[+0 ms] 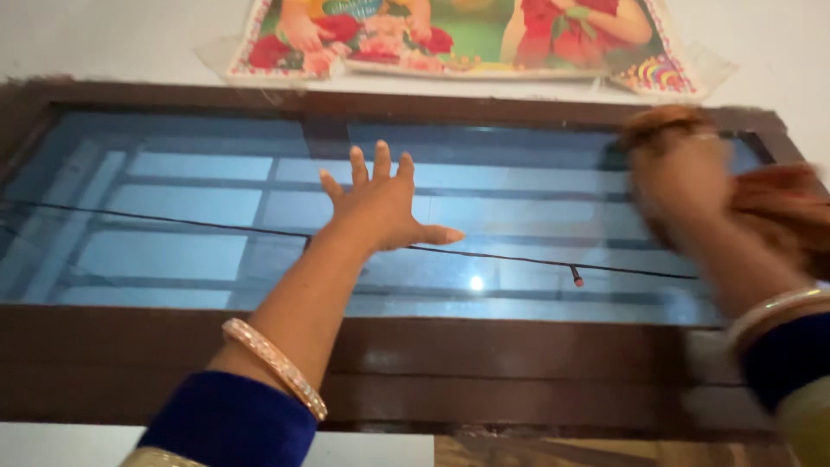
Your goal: The person walks down a staircase and into a room, then uses a brown cloth to wipe the glass pane and wooden frame of a window. The person repeatedly wipes different sections of the window surface.
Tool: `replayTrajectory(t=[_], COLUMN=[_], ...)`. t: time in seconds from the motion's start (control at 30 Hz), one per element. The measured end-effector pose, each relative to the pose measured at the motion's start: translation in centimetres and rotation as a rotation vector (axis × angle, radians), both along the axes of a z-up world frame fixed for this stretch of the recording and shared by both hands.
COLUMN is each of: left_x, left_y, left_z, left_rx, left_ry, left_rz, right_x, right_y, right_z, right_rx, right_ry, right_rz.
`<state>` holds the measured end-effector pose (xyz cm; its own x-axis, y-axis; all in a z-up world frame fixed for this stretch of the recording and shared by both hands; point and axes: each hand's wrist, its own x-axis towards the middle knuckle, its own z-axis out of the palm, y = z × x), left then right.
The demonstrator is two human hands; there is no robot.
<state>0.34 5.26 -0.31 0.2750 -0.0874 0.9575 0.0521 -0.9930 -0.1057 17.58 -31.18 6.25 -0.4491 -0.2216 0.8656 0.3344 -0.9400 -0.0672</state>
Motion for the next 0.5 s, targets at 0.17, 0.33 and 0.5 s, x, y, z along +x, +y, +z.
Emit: replayTrajectory(t=[0.17, 0.33, 0.5], left_x=[-0.7, -1.1, -1.1], left_y=[-0.2, -0.3, -0.2], left_z=[-0.4, -0.4, -0.5], left_rx=[-0.004, -0.013, -0.014], left_ry=[0.009, 0.038, 0.022], left_rz=[-0.005, 0.029, -0.027], right_x=[-7.7, -11.2, -6.9], right_y=[16.2, 19.5, 8.8], right_z=[-3.5, -6.3, -3.8], right_rx=[-0.312, -0.707, -0.358], right_ry=[-0.128, 0.016, 0.224], right_rz=[0.152, 0.269, 0.102])
